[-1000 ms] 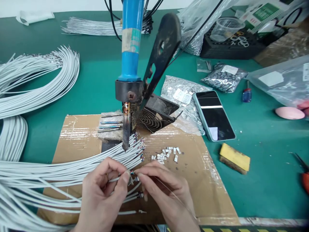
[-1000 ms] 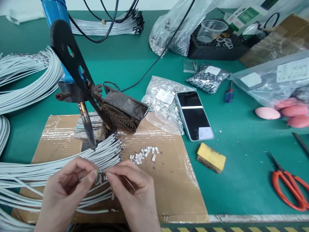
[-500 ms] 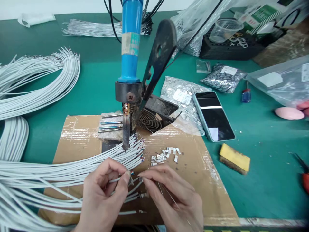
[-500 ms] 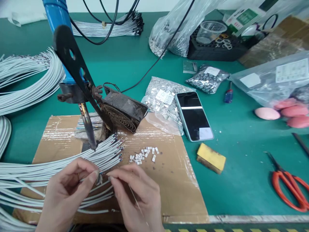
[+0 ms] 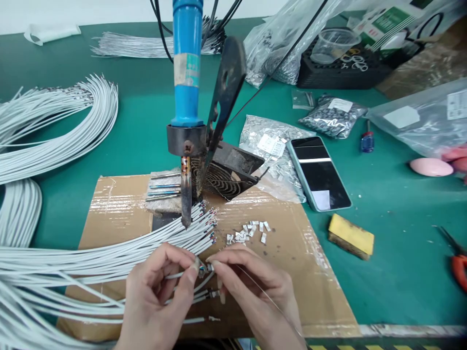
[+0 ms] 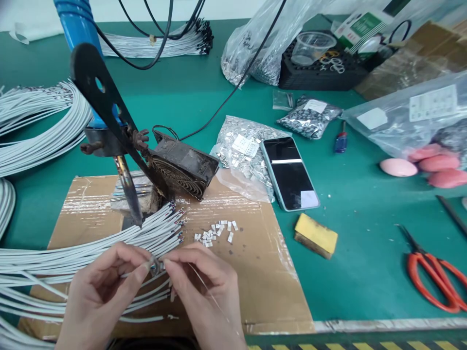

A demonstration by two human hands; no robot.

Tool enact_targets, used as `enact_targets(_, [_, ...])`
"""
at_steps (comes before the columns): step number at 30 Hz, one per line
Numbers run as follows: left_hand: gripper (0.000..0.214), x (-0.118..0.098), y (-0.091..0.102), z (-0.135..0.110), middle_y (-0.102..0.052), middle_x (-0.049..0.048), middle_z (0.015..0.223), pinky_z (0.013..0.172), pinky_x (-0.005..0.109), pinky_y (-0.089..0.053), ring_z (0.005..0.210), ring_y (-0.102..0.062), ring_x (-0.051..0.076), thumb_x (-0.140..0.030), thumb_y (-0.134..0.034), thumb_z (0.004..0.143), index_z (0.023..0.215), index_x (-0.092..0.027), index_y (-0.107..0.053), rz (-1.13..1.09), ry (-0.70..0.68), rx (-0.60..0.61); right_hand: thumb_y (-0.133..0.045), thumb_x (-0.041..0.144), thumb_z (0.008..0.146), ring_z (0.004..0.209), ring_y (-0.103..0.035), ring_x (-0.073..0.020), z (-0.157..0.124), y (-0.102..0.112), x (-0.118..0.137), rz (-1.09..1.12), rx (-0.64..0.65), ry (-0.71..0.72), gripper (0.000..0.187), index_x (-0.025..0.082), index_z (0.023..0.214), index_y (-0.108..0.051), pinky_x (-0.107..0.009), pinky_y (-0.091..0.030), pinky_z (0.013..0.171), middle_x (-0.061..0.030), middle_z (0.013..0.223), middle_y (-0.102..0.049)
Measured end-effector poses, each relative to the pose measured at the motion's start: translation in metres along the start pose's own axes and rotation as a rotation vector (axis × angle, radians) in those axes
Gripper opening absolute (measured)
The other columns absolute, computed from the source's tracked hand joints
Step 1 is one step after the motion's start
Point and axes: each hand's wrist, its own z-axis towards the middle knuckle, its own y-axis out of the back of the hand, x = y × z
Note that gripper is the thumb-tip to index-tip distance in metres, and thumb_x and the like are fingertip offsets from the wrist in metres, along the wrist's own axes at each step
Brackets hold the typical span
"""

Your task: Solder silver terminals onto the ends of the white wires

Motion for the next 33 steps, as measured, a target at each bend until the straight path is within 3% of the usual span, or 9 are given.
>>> enact_targets(5, [0.01,0.001,-0.002,-0.002,-0.074,-0.0008,0.075,0.062,0.013,-0.052,0.069,-0.069,0.012,-0.021,-0.08,0.074,0.067,-0.023,-0.073,-0.032,-0.005,-0.012,-0.08,0.023,0.087,0.053,-0.055,-0.0063,0.001,0.002,-0.001,-0.015,0.03,-0.001,0.011,0.028,0.079,-0.086,-0.015,-0.048,0.051,0.0009,0.075,-0.069])
enact_targets(12, [0.011,0.002,0.001,-0.001,-0.073,0.0017,0.075,0.051,0.014,-0.043,0.073,-0.065,0.015,-0.022,-0.08,0.074,0.066,-0.023,-0.072,0.052,-0.035,0.013,-0.079,0.021,0.089,0.056,-0.059,-0.0095,0.003,0.005,-0.002,-0.063,0.1,0.061,0.015,0.032,0.084,-0.088,-0.018,-0.049,0.051,0.0003,0.075,-0.07])
enact_targets(19, [0.014,0.002,0.002,-0.001,-0.073,-0.0003,0.076,0.069,0.016,-0.051,0.072,-0.064,0.013,-0.022,-0.078,0.077,0.065,-0.024,-0.071,0.079,-0.054,0.02,-0.08,0.021,0.087,0.056,-0.052,-0.0098,0.001,0.005,-0.001,-0.067,0.085,0.017,0.018,0.036,0.089,-0.09,-0.02,-0.046,0.053,0.0012,0.073,-0.067])
enact_targets(25, [0.013,0.0,0.002,0.0,-0.073,0.0005,0.076,0.062,0.016,-0.048,0.073,-0.065,0.015,-0.022,-0.078,0.076,0.065,-0.024,-0.071,0.089,-0.039,0.028,-0.079,0.02,0.088,0.058,-0.054,-0.0105,0.003,0.01,-0.005,-0.074,0.118,0.057,0.02,0.036,0.095,-0.09,-0.02,-0.046,0.053,0.0003,0.075,-0.069])
enact_targets(30, [0.014,-0.003,0.002,0.0,-0.073,0.0014,0.073,0.066,0.018,-0.052,0.075,-0.066,0.016,-0.022,-0.079,0.076,0.064,-0.023,-0.071,0.077,-0.037,0.034,-0.079,0.017,0.087,0.058,-0.056,-0.012,0.003,0.008,-0.002,-0.084,0.12,0.083,0.021,0.034,0.094,-0.09,-0.021,-0.048,0.052,-0.0016,0.075,-0.071])
enact_targets(33, [0.014,-0.003,0.002,0.001,-0.073,0.0022,0.074,0.058,0.017,-0.048,0.073,-0.066,0.017,-0.02,-0.08,0.074,0.064,-0.023,-0.071,0.059,-0.027,0.045,-0.079,0.017,0.087,0.059,-0.058,-0.0127,0.001,0.006,0.001,-0.082,0.078,0.063,0.022,0.035,0.092,-0.09,-0.022,-0.05,0.055,-0.0011,0.076,-0.072])
